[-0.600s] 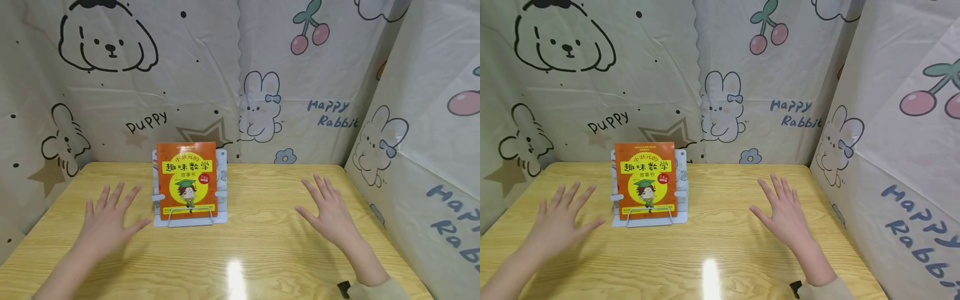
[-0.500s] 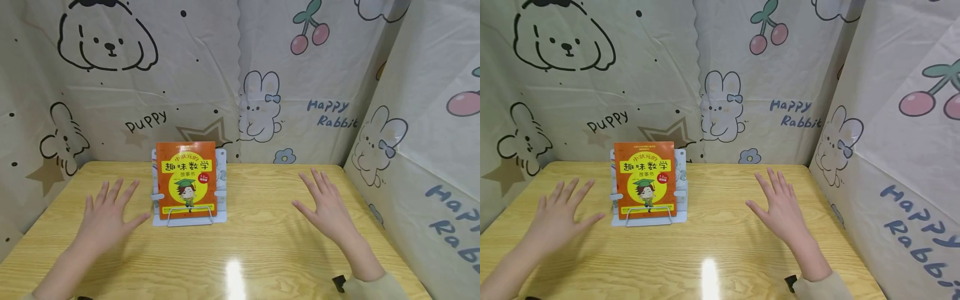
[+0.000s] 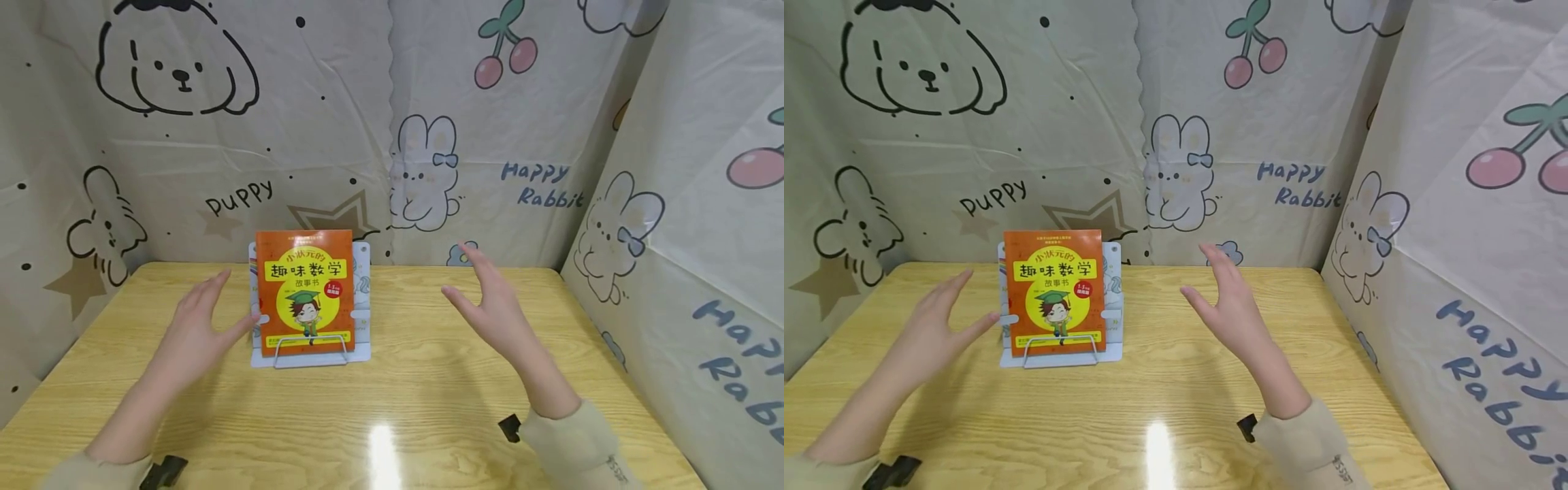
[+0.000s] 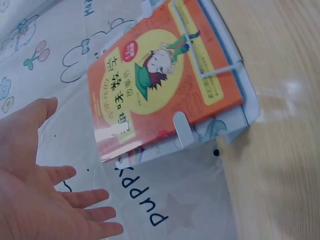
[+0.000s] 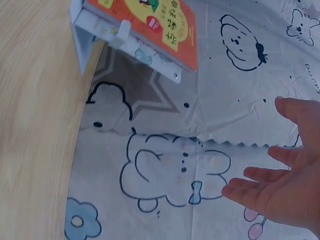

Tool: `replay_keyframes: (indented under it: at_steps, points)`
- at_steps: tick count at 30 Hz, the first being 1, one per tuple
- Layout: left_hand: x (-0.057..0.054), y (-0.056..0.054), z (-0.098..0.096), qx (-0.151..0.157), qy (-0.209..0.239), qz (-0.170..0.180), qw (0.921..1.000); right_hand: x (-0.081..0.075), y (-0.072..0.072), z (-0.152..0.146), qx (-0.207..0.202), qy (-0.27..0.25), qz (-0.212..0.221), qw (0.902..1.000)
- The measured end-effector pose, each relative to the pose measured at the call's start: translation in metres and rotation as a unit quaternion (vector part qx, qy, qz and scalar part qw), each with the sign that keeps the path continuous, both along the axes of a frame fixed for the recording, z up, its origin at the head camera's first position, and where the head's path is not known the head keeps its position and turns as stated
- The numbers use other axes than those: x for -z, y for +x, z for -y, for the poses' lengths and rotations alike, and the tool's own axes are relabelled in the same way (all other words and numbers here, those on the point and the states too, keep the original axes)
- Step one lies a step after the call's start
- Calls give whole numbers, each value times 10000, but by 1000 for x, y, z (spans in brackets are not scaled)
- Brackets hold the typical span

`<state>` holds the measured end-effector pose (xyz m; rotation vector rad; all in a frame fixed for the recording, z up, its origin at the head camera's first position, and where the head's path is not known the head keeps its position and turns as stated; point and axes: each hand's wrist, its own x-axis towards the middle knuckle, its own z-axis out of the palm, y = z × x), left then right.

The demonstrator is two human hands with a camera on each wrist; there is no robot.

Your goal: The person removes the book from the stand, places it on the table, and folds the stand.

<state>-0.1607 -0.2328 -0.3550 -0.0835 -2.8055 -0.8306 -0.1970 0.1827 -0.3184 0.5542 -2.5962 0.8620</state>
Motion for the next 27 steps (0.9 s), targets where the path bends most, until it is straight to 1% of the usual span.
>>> replay_keyframes:
  at_steps: [4, 8, 11, 16, 18, 19, 20, 23, 25, 27]
  points:
    - [-3, -6, -4, -84, 308, 77, 9995, -4, -9, 14, -285, -442, 209, 9984]
    - [-3, -14, -8, -122, 679, 49, 9976, -2, -20, 29, -547, -1049, 388, 9922]
    - [-1, -19, -11, -158, 954, 76, 9953, 2, -28, 40, -741, -1498, 613, 9840]
    - [5, -27, -14, -221, 1273, 112, 9916, 9, -38, 56, -1052, -2055, 942, 9684]
    - [7, -30, -15, -233, 1398, 80, 9899, 4, -34, 64, -1148, -2243, 1099, 9615]
    - [9, -31, -15, -238, 1477, 59, 9887, 5, -35, 67, -1186, -2317, 1180, 9583]
    - [10, -33, -16, -247, 1548, 29, 9876, 7, -37, 71, -1213, -2390, 1254, 9552]
    - [14, -37, -17, -314, 1784, -52, 9834, 13, -41, 81, -1250, -2479, 1412, 9503]
    - [17, -40, -17, -361, 1917, -100, 9807, 26, -50, 86, -1253, -2510, 1470, 9485]
    - [22, -43, -17, -407, 2015, -146, 9785, 34, -53, 91, -1251, -2592, 1606, 9441]
